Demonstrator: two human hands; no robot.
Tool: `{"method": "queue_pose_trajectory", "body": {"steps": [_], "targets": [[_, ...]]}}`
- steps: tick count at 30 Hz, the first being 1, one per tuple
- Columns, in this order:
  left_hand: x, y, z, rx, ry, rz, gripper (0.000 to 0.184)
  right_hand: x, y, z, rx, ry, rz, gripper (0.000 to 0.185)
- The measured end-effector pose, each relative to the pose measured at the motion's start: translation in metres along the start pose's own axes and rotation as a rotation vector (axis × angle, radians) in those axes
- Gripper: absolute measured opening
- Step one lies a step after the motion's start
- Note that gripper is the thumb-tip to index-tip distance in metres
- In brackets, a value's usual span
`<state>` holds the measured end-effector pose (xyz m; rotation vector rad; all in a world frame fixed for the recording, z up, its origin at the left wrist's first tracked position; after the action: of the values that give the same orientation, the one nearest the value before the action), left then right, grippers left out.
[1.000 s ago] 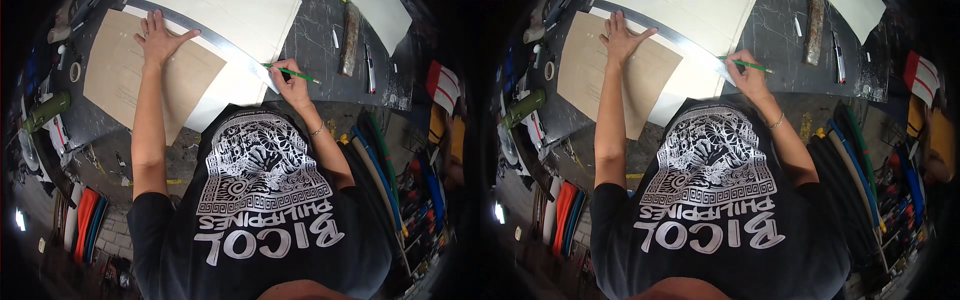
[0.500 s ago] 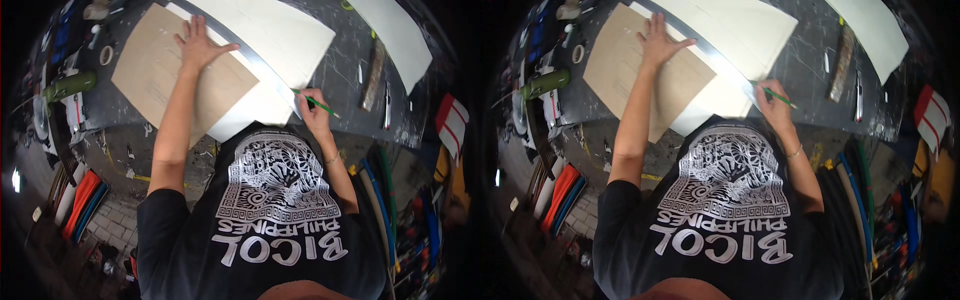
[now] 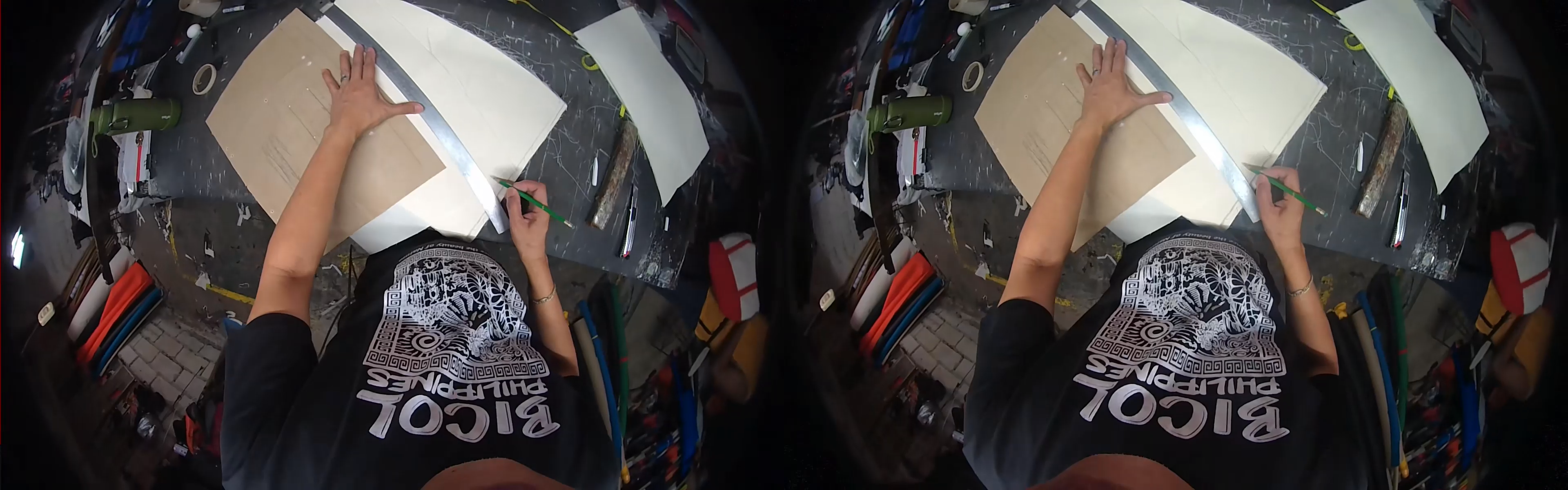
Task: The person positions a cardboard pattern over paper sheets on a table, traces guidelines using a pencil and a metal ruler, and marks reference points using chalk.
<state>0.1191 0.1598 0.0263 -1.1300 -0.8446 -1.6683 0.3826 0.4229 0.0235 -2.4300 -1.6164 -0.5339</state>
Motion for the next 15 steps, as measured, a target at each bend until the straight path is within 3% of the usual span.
{"method": "queue_pose_trajectory", "body": {"steps": [3, 6, 10, 15], "targets": [[0.0, -0.001, -0.002, 0.006, -0.015, -0.005, 0.153, -0.006, -0.021, -0.019, 0.018, -0.035, -0.01, 0.006], [0.0, -0.001, 0.001, 0.01, -0.019, -0.007, 0.154, -0.022, -0.059, -0.039, 0.178, 0.114, -0.083, 0.015], [0.002, 0.0, 0.002, 0.011, 0.0, -0.005, 0.155, -0.066, -0.124, -0.074, 0.158, -0.142, -0.307, 0.023], [-0.003, -0.001, -0.005, -0.002, 0.055, 0.016, 0.16, -0.154, -0.214, -0.081, 0.286, -0.382, -0.357, 0.024]]}}
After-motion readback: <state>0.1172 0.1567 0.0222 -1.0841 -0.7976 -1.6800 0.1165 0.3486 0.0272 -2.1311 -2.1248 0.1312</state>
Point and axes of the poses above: each hand's wrist, its own y-axis away from the middle knuckle, its own x-axis out of the back of the hand, z = x × y, the point moved 1 cm from there along -y, towards the middle knuckle, and after that the axes turned 9 degrees about y, right-handed, at the moved point
